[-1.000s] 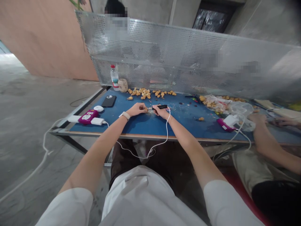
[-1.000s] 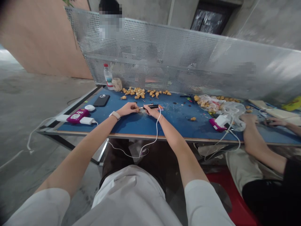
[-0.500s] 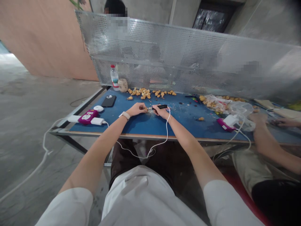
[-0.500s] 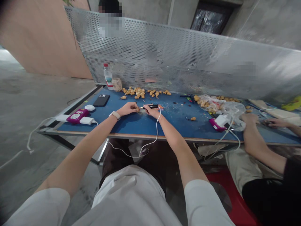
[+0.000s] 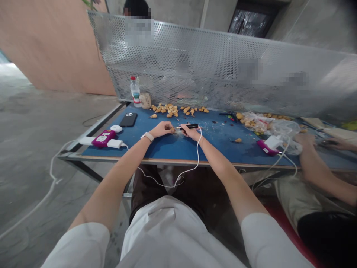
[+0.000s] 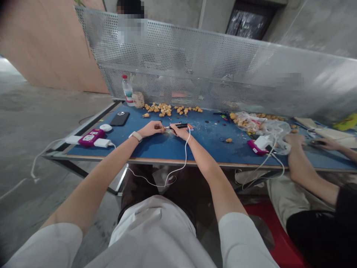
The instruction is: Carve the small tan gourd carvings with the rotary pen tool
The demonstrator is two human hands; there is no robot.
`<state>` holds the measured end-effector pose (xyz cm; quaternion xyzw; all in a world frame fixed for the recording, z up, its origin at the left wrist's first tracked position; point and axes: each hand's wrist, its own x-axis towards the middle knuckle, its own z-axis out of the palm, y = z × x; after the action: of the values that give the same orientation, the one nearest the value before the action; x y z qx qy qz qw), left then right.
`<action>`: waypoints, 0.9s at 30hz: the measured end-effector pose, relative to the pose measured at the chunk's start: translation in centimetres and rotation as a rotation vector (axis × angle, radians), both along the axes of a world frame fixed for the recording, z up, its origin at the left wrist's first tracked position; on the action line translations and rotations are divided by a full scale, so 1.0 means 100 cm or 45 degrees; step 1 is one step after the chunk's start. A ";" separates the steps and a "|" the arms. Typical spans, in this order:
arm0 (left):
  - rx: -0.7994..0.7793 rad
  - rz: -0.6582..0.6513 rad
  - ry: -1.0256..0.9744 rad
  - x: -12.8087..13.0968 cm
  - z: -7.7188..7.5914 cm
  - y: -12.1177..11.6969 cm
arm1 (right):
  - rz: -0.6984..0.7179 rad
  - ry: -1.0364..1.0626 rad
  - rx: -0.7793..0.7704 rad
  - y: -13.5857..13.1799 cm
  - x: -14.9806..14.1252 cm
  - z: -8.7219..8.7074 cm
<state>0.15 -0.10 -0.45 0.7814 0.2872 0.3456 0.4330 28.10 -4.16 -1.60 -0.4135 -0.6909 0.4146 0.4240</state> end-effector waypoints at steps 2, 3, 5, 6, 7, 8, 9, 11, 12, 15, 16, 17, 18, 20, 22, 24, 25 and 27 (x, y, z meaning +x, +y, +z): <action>-0.004 -0.008 -0.005 0.000 0.001 -0.001 | -0.001 -0.002 -0.005 -0.001 0.000 0.001; -0.007 -0.009 -0.005 0.000 0.001 -0.001 | -0.003 -0.003 -0.008 -0.002 0.000 0.002; -0.016 -0.001 0.001 0.000 0.002 -0.002 | -0.013 -0.005 -0.015 -0.003 0.000 0.003; -0.022 0.008 0.005 0.000 0.002 -0.002 | -0.017 -0.006 -0.019 -0.003 0.000 0.003; -0.028 0.016 0.010 0.000 0.002 -0.002 | -0.020 -0.007 -0.022 -0.003 -0.001 0.003; -0.035 0.024 0.013 0.000 0.002 -0.002 | -0.023 -0.008 -0.023 -0.003 -0.001 0.003; -0.041 0.029 0.014 0.000 0.002 -0.002 | -0.025 -0.008 -0.024 -0.003 -0.001 0.003; -0.053 0.028 0.013 0.001 0.001 -0.001 | -0.026 -0.008 -0.024 -0.003 -0.001 0.003; -0.055 0.024 0.011 0.001 0.001 -0.001 | -0.026 -0.008 -0.024 -0.003 -0.001 0.003; -0.043 0.020 0.011 0.001 0.001 -0.002 | -0.026 -0.003 -0.023 -0.003 -0.002 0.003; -0.038 0.022 0.009 0.001 0.001 -0.002 | -0.027 0.000 -0.022 -0.003 -0.002 0.003; -0.034 0.023 0.006 0.001 0.002 -0.002 | -0.028 0.002 -0.022 -0.003 -0.002 0.003; -0.032 0.022 0.005 0.001 0.002 -0.003 | -0.028 0.003 -0.022 -0.003 -0.002 0.003; -0.032 0.016 0.002 0.001 0.002 -0.003 | -0.025 0.002 -0.021 -0.003 -0.002 0.003; -0.032 0.011 0.005 0.001 0.003 -0.003 | -0.020 0.001 -0.017 -0.003 -0.002 0.002; -0.034 0.012 0.007 0.001 0.003 -0.003 | -0.018 0.000 -0.013 -0.003 -0.002 0.002; -0.035 0.012 0.005 0.001 0.003 -0.003 | -0.019 -0.002 -0.013 -0.002 -0.002 0.002; -0.035 0.009 -0.004 0.001 0.002 -0.002 | -0.023 -0.006 -0.012 -0.002 -0.001 0.002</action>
<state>0.21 -0.32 -0.21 0.7738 0.2939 0.3444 0.4429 27.95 -4.33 -1.39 -0.4226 -0.6862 0.4132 0.4240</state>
